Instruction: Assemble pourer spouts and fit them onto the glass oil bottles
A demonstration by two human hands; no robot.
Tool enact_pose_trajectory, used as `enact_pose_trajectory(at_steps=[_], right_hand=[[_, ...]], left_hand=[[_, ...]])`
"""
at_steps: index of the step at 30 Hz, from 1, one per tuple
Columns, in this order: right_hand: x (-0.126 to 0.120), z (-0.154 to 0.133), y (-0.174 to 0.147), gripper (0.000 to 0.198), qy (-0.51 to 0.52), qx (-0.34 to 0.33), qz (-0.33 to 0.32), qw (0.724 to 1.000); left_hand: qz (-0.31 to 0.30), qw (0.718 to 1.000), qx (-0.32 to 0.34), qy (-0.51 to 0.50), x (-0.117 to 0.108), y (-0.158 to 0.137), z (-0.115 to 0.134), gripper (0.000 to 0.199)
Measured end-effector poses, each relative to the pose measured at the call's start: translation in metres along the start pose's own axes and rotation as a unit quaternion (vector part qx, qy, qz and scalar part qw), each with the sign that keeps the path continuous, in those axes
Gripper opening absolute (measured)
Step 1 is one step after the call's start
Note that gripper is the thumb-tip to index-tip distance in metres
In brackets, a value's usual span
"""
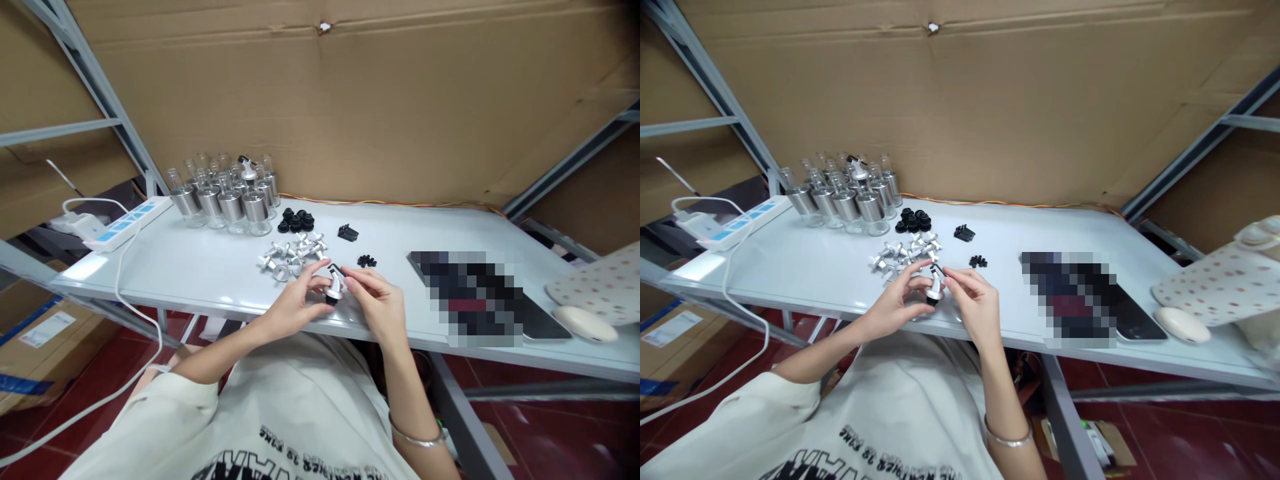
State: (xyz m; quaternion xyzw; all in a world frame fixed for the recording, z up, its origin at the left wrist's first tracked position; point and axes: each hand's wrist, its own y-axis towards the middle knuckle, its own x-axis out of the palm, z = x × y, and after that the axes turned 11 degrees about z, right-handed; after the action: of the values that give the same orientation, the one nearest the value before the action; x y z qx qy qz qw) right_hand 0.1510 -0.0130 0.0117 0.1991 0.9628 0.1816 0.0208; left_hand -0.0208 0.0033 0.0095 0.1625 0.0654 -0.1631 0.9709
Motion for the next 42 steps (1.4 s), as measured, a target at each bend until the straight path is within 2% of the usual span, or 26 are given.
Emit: enact_pose_trajectory(at_steps=[14,21,36,42], right_hand=[[0.0018,-0.0045,-0.0054,0.015,-0.014,-0.046,0.04,0.998],[0.0024,-0.0032,-0.0053,0.012,-0.013,-0.066,0.048,0.997],[0.0014,-0.0008,-0.0044,0.01,-0.009,-0.059,0.024,0.998],[0.0019,-0.0002,-0.0043,0.009,-0.01,-0.057,0.036,0.998]], left_hand=[[0.007,0.999,0.026,0.04,-0.0013,-0.0001,-0.0012,0.069],[0.007,1.0,0.014,0.015,-0.0005,-0.0009,0.0018,0.068],[-0.001,1.0,0.003,-0.006,-0.0009,0.0003,0.0011,0.071],[-0.007,1.0,0.015,-0.003,-0.0007,0.0008,0.0026,0.071]])
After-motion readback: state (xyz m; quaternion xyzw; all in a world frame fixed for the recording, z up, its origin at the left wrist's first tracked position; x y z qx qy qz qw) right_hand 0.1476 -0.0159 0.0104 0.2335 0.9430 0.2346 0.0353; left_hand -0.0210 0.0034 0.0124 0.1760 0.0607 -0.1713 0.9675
